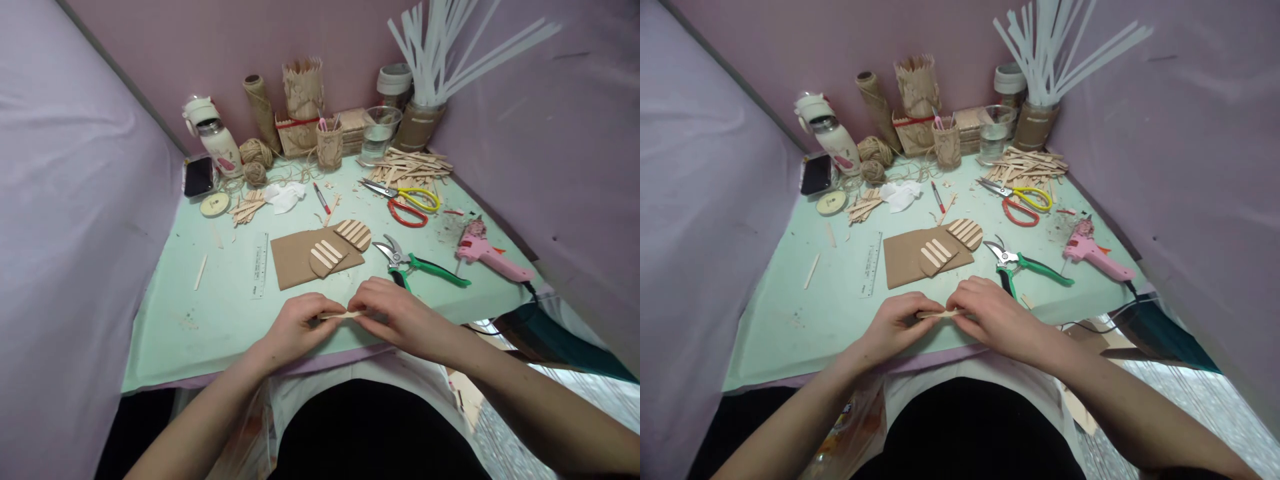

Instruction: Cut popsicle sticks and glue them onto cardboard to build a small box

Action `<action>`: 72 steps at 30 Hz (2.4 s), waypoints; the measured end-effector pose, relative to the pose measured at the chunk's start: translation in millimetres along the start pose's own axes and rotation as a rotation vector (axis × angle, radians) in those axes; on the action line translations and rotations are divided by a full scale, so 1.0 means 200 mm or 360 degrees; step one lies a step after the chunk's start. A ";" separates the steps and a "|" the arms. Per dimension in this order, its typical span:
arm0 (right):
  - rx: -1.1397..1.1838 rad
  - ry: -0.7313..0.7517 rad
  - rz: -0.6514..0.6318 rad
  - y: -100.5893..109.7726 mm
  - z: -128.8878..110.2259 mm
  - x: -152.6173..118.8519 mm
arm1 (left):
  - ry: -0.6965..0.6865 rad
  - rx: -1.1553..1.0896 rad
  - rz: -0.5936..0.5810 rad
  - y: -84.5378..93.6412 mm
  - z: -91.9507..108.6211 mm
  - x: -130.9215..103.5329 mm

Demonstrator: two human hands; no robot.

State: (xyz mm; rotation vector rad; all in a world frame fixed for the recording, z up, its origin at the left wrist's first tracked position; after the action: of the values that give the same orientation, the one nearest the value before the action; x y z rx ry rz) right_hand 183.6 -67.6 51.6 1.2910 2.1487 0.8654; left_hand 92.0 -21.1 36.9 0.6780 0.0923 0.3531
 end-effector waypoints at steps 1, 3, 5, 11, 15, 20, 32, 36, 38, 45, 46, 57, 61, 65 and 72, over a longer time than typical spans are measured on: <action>-0.0003 0.0005 0.0010 0.00 0.00 0.00 | -0.0024 0.0038 0.0035 0.00 0.01 0.00; -0.0011 0.0008 0.0029 0.00 0.01 -0.01 | -0.0079 0.0119 0.0106 0.00 0.03 -0.01; -0.0020 0.0000 0.0039 0.00 0.01 -0.01 | -0.0132 0.0185 0.0164 0.00 0.05 -0.02; -0.0041 -0.0015 0.0078 0.00 0.00 -0.05 | -0.0180 0.0194 0.0289 -0.02 0.07 -0.05; -0.0270 -0.0327 0.0430 0.13 0.13 -0.16 | -0.0049 0.0158 0.0476 0.03 0.03 -0.07; -0.0735 -0.1051 0.0528 0.19 0.39 -0.33 | 0.0173 0.0185 0.0719 0.13 -0.02 -0.09; -0.0061 -0.1075 0.0758 0.19 0.35 -0.46 | 0.0256 0.0190 0.0973 0.24 -0.02 -0.06; 0.0969 -0.0773 0.0473 0.00 0.25 -0.45 | 0.0209 0.0145 0.1001 0.23 0.00 -0.04; 0.1244 -0.0687 0.0348 -0.08 0.18 -0.41 | 0.0176 0.0130 0.1005 0.21 0.01 -0.03; 0.1409 -0.0655 0.0330 -0.17 0.17 -0.32 | 0.0106 0.0120 0.0887 0.14 0.05 0.03; 0.1420 -0.0656 0.0332 -0.18 0.18 -0.32 | 0.0105 0.0119 0.0876 0.13 0.05 0.04; 0.1432 -0.0609 0.0295 -0.19 0.19 -0.30 | 0.0126 0.0104 0.0806 0.09 0.05 0.06; 0.1376 -0.0625 0.0295 -0.20 0.20 -0.31 | 0.0133 0.0115 0.0785 0.09 0.05 0.06; 0.1338 -0.0611 0.0296 -0.18 0.19 -0.30 | 0.0151 0.0127 0.0776 0.08 0.04 0.06; 0.1303 -0.0625 0.0294 -0.16 0.17 -0.29 | 0.0146 0.0179 0.0799 0.08 0.04 0.06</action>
State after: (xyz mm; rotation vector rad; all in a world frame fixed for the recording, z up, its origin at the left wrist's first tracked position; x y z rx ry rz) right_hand 212.8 -121.6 10.0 1.8611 2.1252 -0.2730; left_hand 100.3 -10.9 53.3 0.7938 0.0278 0.8670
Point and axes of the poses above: each hand's wrist, its own x-axis towards the middle knuckle, its own y-axis out of the back of the hand, z = x × y, the point moved 10 cm from there along x, towards the middle knuckle, and after that the axes turned 14 degrees about -z, right-handed, at the moved point
